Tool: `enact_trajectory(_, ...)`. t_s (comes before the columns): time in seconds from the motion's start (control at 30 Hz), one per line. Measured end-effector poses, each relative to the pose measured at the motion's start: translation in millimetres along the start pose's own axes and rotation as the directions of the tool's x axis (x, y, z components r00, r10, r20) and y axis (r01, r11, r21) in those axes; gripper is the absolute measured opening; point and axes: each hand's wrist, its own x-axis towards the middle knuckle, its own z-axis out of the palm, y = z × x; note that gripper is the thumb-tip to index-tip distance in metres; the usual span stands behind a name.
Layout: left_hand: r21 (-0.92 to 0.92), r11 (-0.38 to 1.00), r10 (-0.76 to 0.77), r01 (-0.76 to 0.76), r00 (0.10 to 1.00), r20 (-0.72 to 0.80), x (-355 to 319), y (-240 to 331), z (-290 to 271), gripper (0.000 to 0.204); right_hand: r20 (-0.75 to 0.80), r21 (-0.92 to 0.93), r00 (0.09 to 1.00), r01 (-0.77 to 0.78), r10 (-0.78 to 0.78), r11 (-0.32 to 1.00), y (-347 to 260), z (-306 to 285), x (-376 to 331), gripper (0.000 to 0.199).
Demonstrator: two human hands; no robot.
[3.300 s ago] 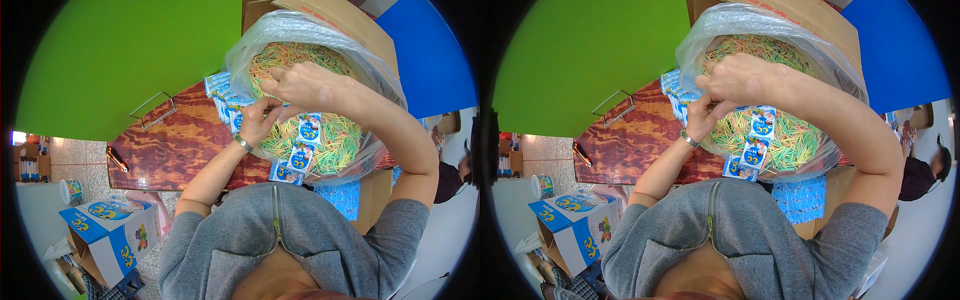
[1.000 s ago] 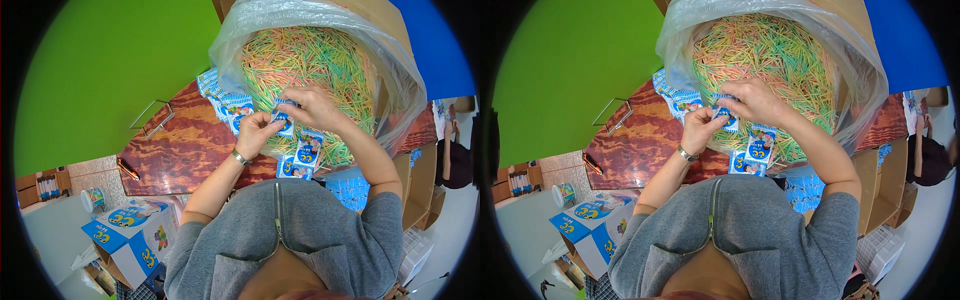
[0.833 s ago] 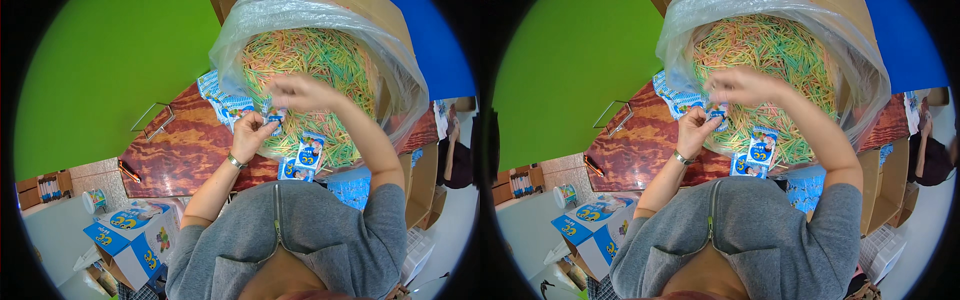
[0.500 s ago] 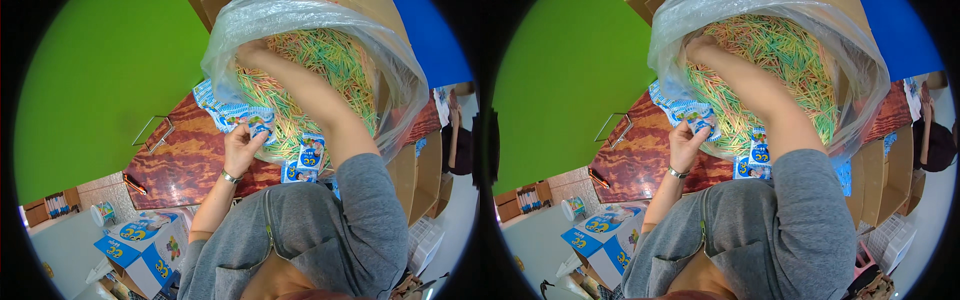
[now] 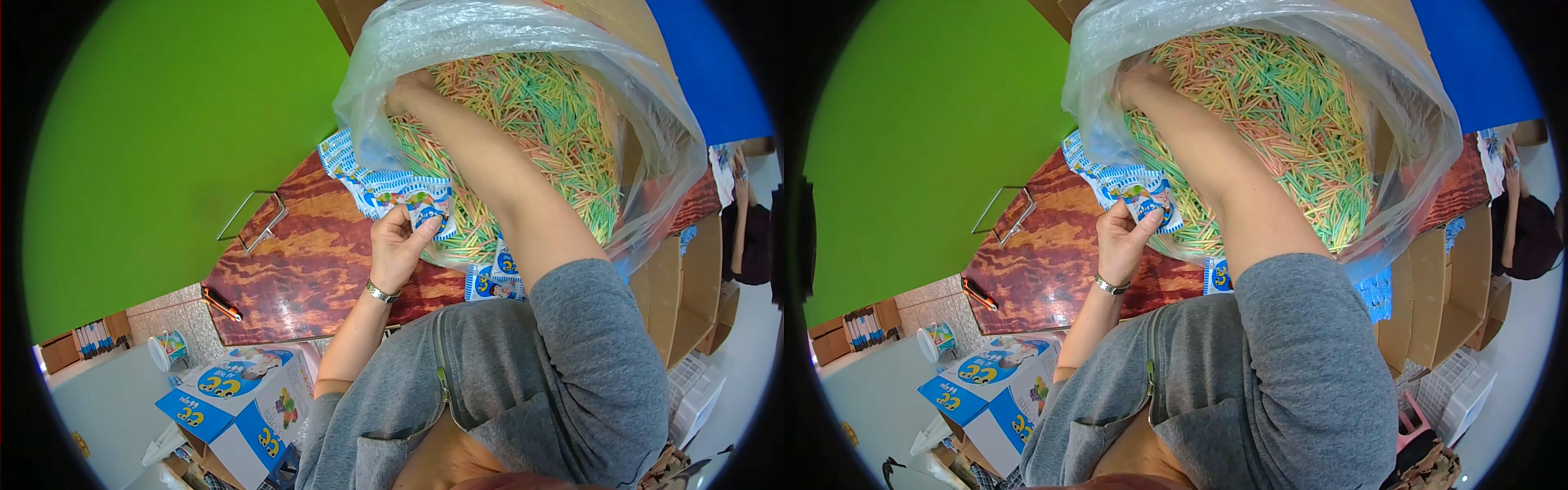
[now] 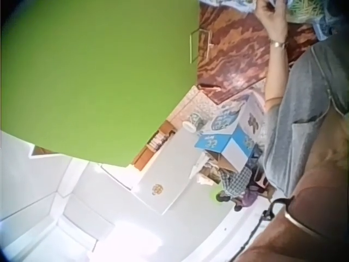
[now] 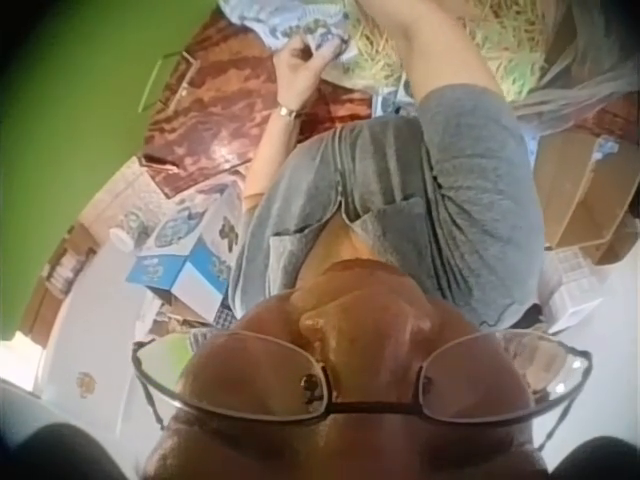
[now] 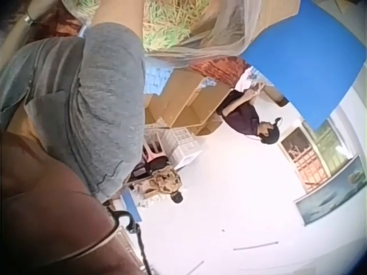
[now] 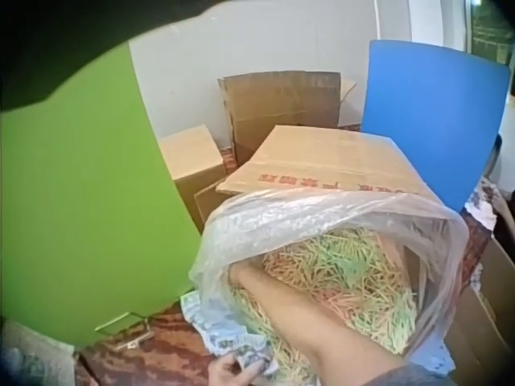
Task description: Packing small blue product packets into a large container with colorful shredded filler and then placing them into a box.
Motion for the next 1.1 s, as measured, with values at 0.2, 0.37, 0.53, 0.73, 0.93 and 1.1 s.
enact_trajectory(0.2, -0.017, 1.000, 0.000, 0.000, 1.000, -0.014, 0, 2, 0, 0.012, 0.005, 0.050, 1.000, -0.029, 0.028, 0.998, -7, 7, 3, 0.049)
enact_trajectory(0.37, 0.003, 1.000, 0.019, -0.019, 1.000, -0.024, -1, 4, -1, 0.012, -0.077, 0.081, 0.996, -0.043, 0.049, 0.996, -6, 15, 2, 0.043)
enact_trajectory(0.53, 0.037, 0.999, 0.040, -0.039, 0.999, -0.016, -2, 0, -6, 0.012, -0.051, 0.161, 0.999, 0.014, -0.006, 0.987, 10, -8, -28, 0.043)
enact_trajectory(0.73, 0.032, 0.997, 0.069, -0.069, 0.997, -0.020, 1, -4, 0, 0.011, -0.091, 0.524, 0.952, 0.296, -0.293, 0.798, 73, -23, -64, 0.041)
enact_trajectory(0.93, -0.095, 0.994, 0.060, -0.061, 0.998, -0.012, 34, 15, 21, 0.013, -0.089, 0.949, 0.858, 0.228, -0.506, 0.219, 142, -2, -97, 0.029)
enact_trajectory(1.1, -0.564, 0.825, -0.022, 0.026, 1.000, 0.013, 70, 10, 43, 0.020, 0.011, 0.999, 0.893, 0.011, -0.449, 0.048, 156, 18, -131, 0.025)
